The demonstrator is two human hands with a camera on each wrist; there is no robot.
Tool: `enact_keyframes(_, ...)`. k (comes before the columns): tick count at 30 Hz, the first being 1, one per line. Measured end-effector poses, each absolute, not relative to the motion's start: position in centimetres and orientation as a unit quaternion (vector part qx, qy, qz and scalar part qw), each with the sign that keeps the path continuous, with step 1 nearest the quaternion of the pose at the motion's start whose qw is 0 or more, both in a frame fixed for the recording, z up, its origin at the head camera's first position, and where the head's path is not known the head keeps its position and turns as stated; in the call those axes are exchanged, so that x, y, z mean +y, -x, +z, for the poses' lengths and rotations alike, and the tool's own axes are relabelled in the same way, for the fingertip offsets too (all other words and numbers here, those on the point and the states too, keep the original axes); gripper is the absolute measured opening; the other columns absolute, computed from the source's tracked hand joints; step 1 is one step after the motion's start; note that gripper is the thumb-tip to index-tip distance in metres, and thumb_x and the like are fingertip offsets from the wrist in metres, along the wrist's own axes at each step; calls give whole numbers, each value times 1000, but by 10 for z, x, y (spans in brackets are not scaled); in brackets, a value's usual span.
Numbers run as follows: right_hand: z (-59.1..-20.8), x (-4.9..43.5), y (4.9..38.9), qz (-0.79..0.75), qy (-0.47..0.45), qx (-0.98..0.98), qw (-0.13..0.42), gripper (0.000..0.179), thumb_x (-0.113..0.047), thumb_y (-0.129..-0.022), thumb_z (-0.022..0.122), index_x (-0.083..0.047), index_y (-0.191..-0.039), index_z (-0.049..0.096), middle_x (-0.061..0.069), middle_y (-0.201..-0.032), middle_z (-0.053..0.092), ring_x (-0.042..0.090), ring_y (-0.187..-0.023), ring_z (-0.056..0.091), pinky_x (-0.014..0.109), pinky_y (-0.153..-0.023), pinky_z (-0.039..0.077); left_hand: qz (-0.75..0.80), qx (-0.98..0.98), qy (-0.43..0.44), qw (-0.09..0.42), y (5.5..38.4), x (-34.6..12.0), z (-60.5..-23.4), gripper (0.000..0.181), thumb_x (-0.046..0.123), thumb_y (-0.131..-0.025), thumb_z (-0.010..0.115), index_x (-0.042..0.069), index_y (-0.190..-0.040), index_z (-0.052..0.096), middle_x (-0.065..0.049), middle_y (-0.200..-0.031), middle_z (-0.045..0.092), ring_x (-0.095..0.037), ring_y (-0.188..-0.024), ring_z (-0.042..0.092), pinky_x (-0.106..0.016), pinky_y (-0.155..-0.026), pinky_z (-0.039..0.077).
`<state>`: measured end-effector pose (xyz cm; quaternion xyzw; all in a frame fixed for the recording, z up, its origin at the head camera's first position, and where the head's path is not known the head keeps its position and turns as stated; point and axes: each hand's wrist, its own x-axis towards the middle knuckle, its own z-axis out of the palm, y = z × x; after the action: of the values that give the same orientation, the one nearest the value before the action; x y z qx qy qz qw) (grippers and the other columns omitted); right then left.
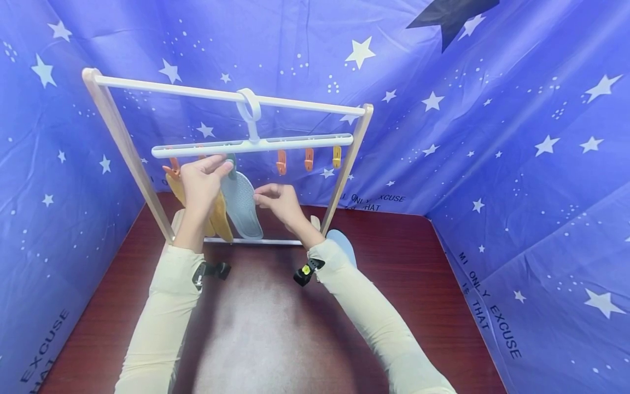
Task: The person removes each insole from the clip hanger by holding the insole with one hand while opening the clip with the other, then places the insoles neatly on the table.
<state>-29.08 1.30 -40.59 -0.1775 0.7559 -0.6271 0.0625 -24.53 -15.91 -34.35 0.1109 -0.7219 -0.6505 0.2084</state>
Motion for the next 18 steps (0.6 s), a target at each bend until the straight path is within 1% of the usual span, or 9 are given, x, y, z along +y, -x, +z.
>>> enact_keyframes(12,-409,12,292,-631,176,754,55,17,0,-91,72,11,-104,73,28,-102,75,6,-72,68,30,-79,64,-654,-718,-119,206,246,-158,-343,35,10,-92,76,-2,-125,70,-20,-126,69,-25,-123,67,-29,-106,53)
enact_keyframes(18,-410,13,291,-632,181,752,48,18,0,-91,72,13,-104,72,30,-102,74,7,-73,69,31,-79,65,-658,-713,-118,211,246,-157,-343,35,9,-92,76,-2,-124,70,-20,-126,68,-25,-123,67,-28,-105,53)
